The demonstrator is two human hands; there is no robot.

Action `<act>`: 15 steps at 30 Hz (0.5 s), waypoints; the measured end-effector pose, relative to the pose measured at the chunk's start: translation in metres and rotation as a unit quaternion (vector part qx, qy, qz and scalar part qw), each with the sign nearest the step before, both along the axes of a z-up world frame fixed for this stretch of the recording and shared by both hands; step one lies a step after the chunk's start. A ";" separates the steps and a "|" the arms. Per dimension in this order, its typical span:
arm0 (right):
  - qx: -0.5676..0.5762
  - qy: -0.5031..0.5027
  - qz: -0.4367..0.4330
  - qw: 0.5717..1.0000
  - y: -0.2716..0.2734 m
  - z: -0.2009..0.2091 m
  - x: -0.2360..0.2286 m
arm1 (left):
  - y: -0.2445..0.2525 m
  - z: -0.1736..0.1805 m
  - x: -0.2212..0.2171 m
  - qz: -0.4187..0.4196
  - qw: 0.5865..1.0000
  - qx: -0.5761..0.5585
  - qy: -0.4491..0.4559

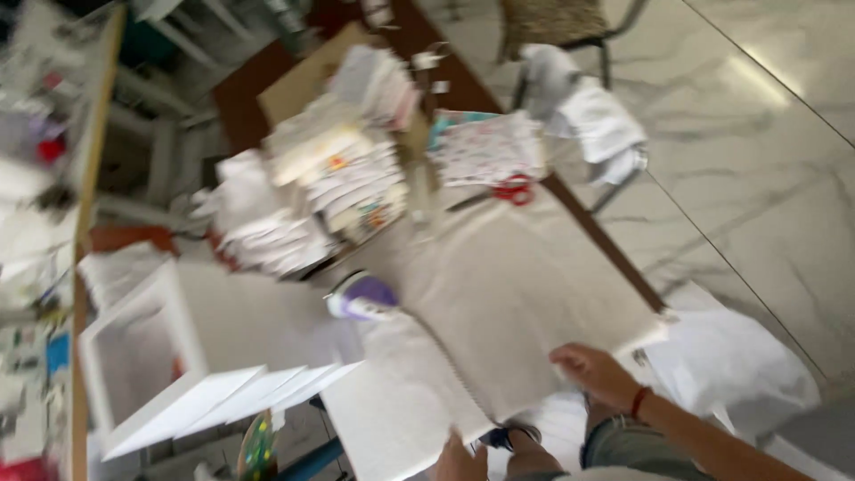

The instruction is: The person folds white t-shirts with a bear graphic and places them into white boxes with clear windows. They repeat the process for several shirts, stacking the finished boxes on the table.

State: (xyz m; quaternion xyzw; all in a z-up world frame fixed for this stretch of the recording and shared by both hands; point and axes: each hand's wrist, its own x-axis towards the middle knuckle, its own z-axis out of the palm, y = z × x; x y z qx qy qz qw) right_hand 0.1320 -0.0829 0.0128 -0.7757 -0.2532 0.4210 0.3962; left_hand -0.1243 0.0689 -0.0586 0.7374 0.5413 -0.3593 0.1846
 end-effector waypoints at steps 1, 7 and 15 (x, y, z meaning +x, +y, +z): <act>-0.015 0.044 -0.026 0.999 -0.014 0.006 0.013 | -0.010 0.047 0.040 0.023 0.994 -0.017 -0.101; 0.013 0.103 -0.142 0.984 -0.061 0.002 0.043 | -0.074 0.095 0.169 -0.195 0.910 -0.058 -0.362; 0.029 0.156 -0.192 0.968 -0.119 -0.020 0.028 | -0.123 0.095 0.297 -0.367 0.879 0.009 -0.303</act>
